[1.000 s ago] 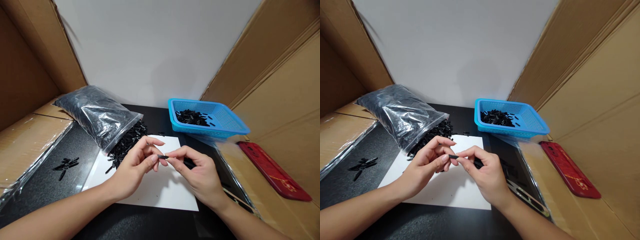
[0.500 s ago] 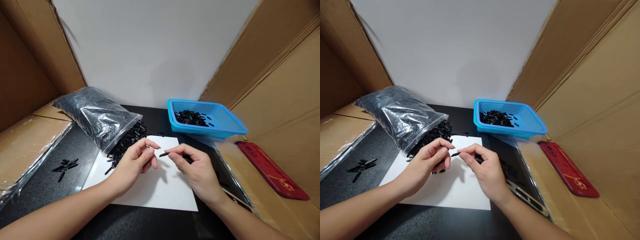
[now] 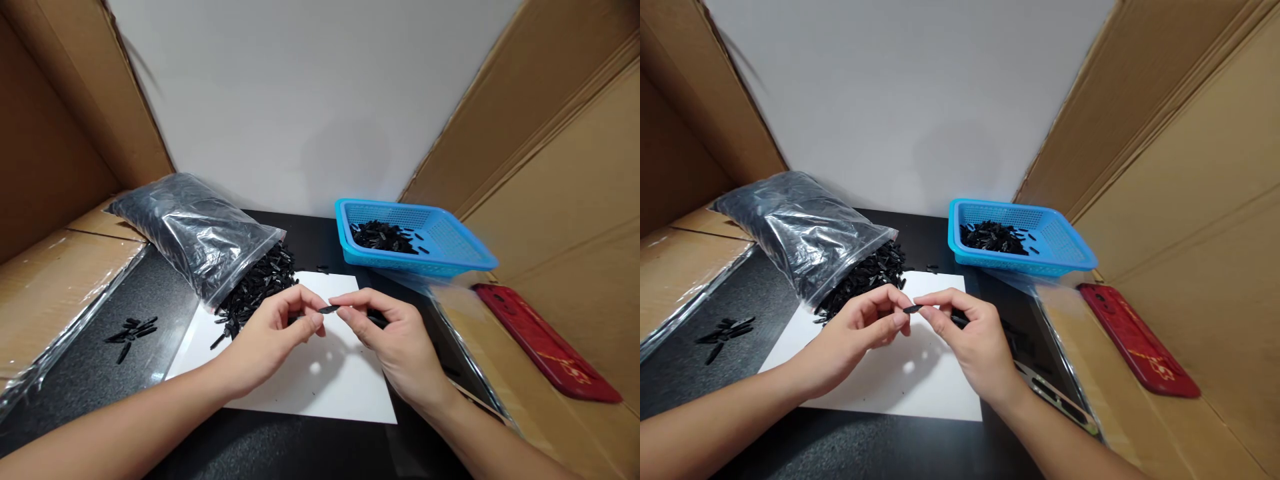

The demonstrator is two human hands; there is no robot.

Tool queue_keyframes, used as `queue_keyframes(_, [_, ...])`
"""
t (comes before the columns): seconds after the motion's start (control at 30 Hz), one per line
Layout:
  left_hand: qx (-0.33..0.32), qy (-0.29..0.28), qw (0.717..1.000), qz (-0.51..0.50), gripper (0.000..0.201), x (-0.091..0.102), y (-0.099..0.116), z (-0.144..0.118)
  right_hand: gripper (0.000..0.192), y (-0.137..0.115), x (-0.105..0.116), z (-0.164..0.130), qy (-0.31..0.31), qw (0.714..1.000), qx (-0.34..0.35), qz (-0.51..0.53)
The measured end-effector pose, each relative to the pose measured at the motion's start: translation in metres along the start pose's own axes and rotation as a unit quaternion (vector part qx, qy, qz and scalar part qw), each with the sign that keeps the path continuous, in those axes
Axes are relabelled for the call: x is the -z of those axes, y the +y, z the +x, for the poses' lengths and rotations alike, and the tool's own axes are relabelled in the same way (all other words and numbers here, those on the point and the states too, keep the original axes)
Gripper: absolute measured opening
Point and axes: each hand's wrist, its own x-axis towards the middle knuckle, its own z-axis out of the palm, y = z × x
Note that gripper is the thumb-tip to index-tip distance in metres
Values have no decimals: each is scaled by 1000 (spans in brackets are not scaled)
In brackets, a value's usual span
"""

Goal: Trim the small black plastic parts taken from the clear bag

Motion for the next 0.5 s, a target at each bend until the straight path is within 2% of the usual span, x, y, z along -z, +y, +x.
queue_keyframes(0.5, [-24, 8, 1000, 6, 17, 1, 0, 0, 11, -1, 1, -1, -10, 1000, 16, -4])
